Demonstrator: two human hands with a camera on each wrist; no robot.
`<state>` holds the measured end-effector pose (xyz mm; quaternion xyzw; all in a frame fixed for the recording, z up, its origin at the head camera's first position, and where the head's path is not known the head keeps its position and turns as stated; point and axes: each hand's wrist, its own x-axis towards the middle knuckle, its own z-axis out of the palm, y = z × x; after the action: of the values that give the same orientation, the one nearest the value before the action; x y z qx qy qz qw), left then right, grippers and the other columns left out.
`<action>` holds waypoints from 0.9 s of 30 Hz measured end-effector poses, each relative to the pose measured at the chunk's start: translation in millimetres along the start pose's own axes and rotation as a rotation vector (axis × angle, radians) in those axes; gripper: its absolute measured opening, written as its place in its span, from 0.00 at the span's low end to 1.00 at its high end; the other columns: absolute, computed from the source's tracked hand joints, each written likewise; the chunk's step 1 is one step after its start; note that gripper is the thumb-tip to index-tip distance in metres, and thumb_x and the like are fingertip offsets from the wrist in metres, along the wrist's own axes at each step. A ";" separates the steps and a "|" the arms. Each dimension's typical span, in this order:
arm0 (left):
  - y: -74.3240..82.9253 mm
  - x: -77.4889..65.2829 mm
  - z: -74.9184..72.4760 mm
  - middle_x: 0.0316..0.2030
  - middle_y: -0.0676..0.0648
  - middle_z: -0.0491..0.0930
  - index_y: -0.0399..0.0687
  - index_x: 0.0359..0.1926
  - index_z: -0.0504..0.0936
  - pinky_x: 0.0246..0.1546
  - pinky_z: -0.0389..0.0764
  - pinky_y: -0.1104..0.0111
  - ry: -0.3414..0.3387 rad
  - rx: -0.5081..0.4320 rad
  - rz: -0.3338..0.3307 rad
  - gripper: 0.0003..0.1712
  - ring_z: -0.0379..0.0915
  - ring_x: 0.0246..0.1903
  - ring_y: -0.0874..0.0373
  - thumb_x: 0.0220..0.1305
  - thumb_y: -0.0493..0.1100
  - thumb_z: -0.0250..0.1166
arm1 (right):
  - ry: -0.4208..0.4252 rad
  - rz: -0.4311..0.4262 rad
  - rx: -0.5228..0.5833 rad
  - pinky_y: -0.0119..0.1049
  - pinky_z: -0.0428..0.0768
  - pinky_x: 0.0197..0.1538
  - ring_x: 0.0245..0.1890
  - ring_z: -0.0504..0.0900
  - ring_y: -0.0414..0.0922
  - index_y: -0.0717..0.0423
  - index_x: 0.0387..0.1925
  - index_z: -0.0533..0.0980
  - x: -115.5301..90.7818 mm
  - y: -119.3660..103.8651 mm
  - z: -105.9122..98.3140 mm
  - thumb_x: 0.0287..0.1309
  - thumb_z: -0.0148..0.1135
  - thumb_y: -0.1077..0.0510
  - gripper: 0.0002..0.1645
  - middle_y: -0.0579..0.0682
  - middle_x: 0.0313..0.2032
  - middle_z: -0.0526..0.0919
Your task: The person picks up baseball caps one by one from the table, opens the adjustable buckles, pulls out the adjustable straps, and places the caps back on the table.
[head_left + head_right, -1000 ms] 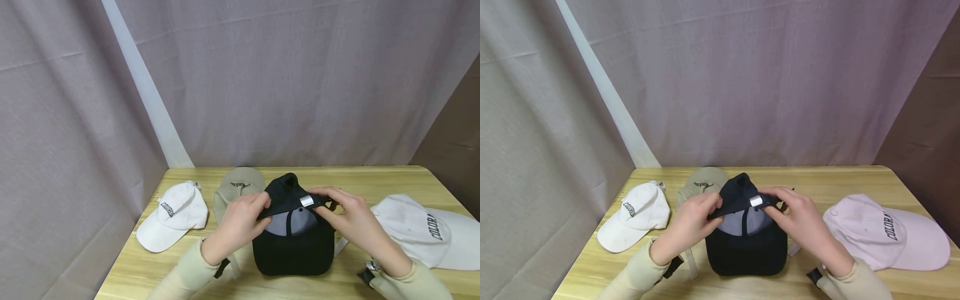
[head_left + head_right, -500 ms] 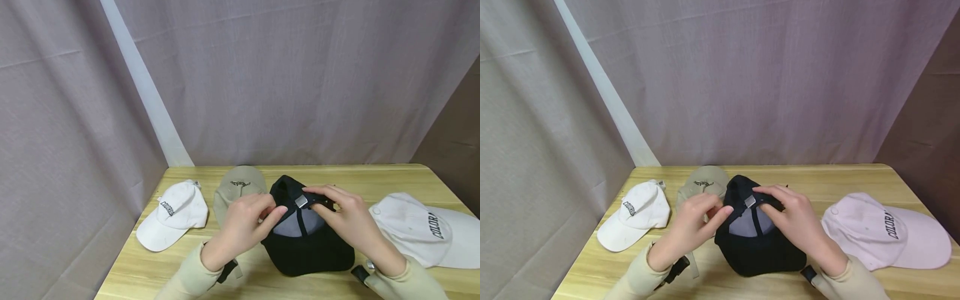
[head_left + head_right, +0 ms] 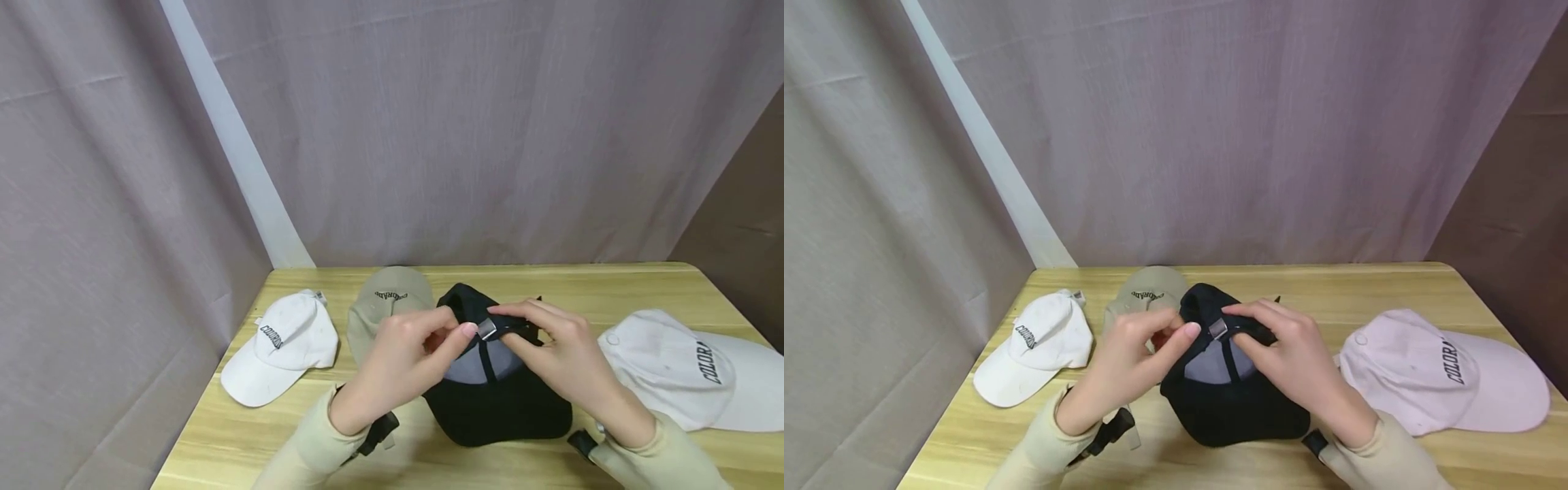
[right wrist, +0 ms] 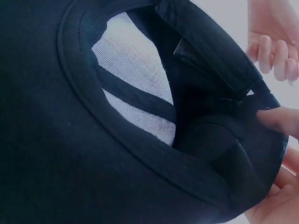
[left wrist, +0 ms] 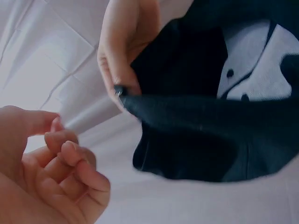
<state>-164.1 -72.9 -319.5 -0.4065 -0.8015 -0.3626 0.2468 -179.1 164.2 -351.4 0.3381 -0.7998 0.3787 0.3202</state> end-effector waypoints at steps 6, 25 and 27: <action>-1.1 3.8 16.7 0.11 0.59 0.57 0.54 0.17 0.66 0.14 0.54 0.78 -0.163 -0.060 -0.089 0.26 0.50 0.10 0.72 0.77 0.51 0.55 | 0.019 -0.082 0.063 0.23 0.68 0.28 0.23 0.71 0.32 0.54 0.44 0.86 3.9 -3.4 9.2 0.62 0.69 0.52 0.12 0.42 0.33 0.86; -14.8 -14.2 38.0 0.08 0.58 0.59 0.49 0.10 0.68 0.14 0.54 0.74 -0.251 -0.429 -0.432 0.36 0.51 0.09 0.66 0.77 0.57 0.51 | 0.126 -0.247 0.095 0.25 0.78 0.44 0.30 0.83 0.41 0.54 0.32 0.83 1.4 -3.0 33.2 0.65 0.58 0.54 0.11 0.46 0.32 0.85; -15.5 -16.1 40.7 0.09 0.58 0.59 0.48 0.12 0.67 0.15 0.54 0.74 -0.263 -0.458 -0.448 0.34 0.51 0.10 0.65 0.78 0.56 0.49 | 0.137 -0.250 0.092 0.26 0.78 0.42 0.31 0.83 0.43 0.55 0.32 0.82 0.8 -2.2 35.4 0.67 0.57 0.53 0.14 0.46 0.31 0.85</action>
<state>-172.3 -54.9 -361.6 -0.3087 -0.7934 -0.5229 -0.0418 -187.0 133.8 -368.0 0.4229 -0.7097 0.3941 0.4028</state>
